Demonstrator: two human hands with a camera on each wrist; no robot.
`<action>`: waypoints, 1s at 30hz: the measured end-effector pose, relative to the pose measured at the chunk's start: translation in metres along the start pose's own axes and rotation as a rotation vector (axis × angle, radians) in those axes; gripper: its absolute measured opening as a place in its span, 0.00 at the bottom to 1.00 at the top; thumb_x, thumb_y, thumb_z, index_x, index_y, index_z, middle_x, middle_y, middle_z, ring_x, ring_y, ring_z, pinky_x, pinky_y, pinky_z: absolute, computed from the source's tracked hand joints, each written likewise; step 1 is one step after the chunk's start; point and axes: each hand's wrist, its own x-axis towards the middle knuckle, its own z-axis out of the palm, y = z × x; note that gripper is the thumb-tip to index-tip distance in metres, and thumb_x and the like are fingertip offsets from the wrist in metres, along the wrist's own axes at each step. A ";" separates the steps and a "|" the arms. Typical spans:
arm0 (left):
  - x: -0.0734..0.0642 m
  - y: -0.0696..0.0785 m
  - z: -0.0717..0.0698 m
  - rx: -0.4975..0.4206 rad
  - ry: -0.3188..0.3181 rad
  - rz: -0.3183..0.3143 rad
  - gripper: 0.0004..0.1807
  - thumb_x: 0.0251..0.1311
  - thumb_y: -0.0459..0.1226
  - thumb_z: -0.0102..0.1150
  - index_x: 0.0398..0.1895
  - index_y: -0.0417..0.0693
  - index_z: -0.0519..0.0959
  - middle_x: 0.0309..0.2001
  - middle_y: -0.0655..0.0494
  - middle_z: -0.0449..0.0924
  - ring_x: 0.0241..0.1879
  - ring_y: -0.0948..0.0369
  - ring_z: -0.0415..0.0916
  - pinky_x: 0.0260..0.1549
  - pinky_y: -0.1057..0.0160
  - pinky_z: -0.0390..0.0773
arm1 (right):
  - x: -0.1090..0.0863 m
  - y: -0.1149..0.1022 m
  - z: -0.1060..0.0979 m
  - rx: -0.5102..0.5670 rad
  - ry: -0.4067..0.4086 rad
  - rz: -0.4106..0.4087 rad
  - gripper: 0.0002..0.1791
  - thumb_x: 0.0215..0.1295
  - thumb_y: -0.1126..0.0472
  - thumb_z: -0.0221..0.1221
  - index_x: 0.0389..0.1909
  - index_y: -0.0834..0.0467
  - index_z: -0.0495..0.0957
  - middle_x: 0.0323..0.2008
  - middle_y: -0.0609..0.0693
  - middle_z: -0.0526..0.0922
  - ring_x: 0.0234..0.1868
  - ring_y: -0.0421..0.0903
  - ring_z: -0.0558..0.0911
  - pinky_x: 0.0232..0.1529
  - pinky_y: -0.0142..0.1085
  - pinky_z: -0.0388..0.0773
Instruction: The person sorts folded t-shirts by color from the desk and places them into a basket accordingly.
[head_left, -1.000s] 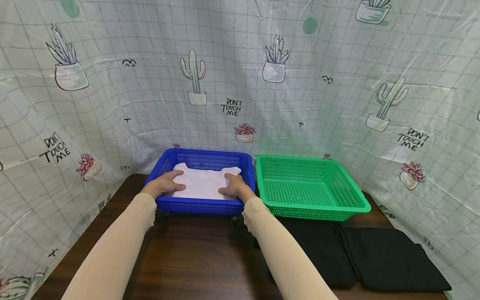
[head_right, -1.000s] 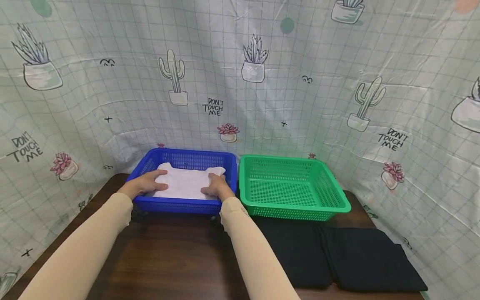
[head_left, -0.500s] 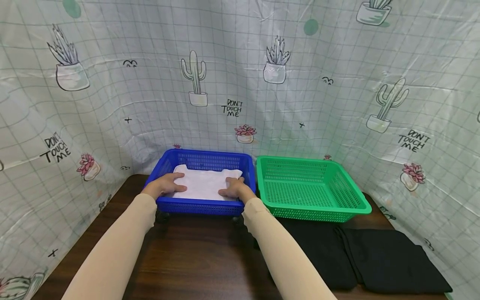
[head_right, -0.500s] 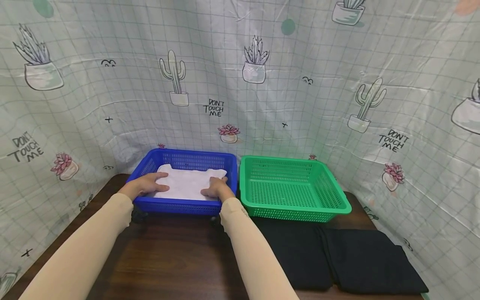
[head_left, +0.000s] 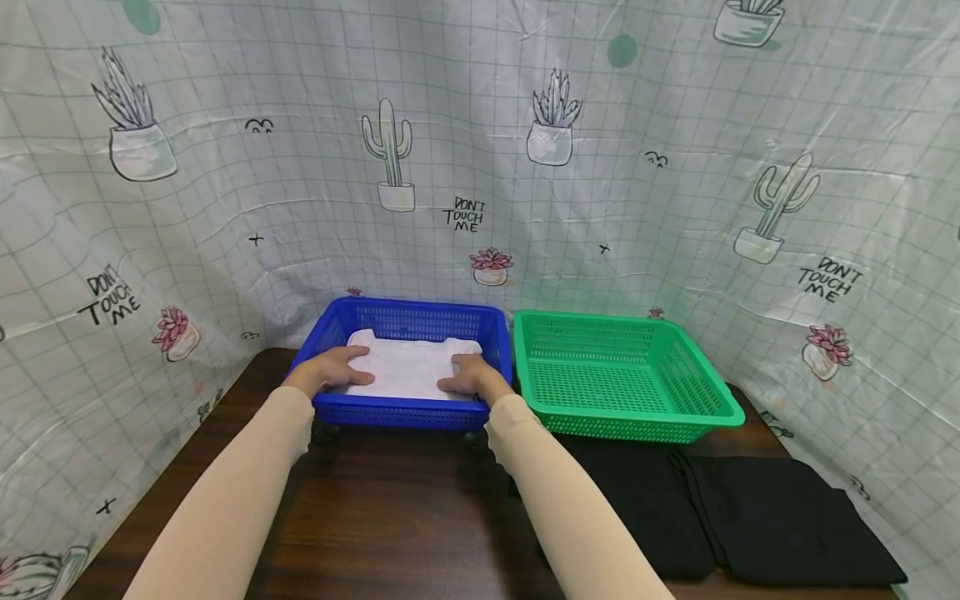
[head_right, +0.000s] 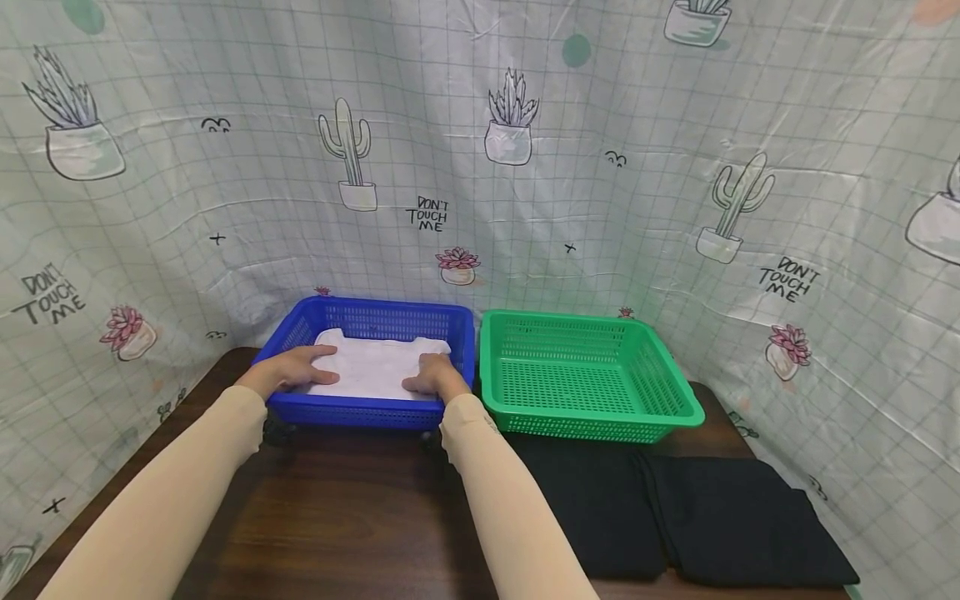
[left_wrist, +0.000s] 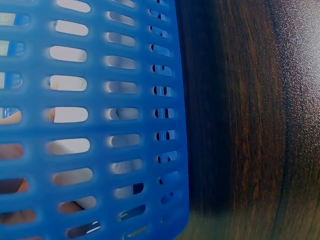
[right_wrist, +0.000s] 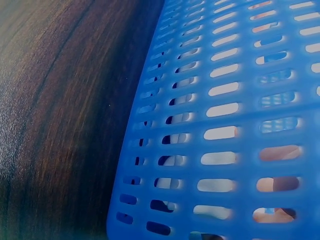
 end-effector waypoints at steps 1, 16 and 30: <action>0.000 0.001 0.000 0.000 0.000 0.001 0.42 0.76 0.41 0.62 0.84 0.39 0.54 0.82 0.26 0.45 0.81 0.30 0.42 0.78 0.31 0.47 | 0.000 0.001 -0.001 0.006 0.002 0.002 0.42 0.75 0.48 0.63 0.82 0.59 0.61 0.82 0.60 0.61 0.83 0.57 0.58 0.81 0.51 0.56; -0.001 0.010 0.000 0.019 -0.007 0.007 0.39 0.76 0.41 0.61 0.83 0.39 0.58 0.82 0.27 0.46 0.81 0.31 0.44 0.77 0.32 0.49 | -0.001 0.006 -0.007 0.125 0.000 0.007 0.40 0.72 0.53 0.67 0.81 0.57 0.65 0.81 0.59 0.64 0.82 0.57 0.60 0.80 0.51 0.59; -0.021 0.025 -0.008 0.111 0.067 0.024 0.35 0.69 0.39 0.68 0.75 0.34 0.68 0.78 0.26 0.59 0.76 0.31 0.56 0.75 0.35 0.59 | -0.023 0.000 -0.027 0.311 -0.031 -0.133 0.31 0.74 0.58 0.67 0.76 0.53 0.74 0.84 0.62 0.51 0.84 0.62 0.49 0.77 0.57 0.63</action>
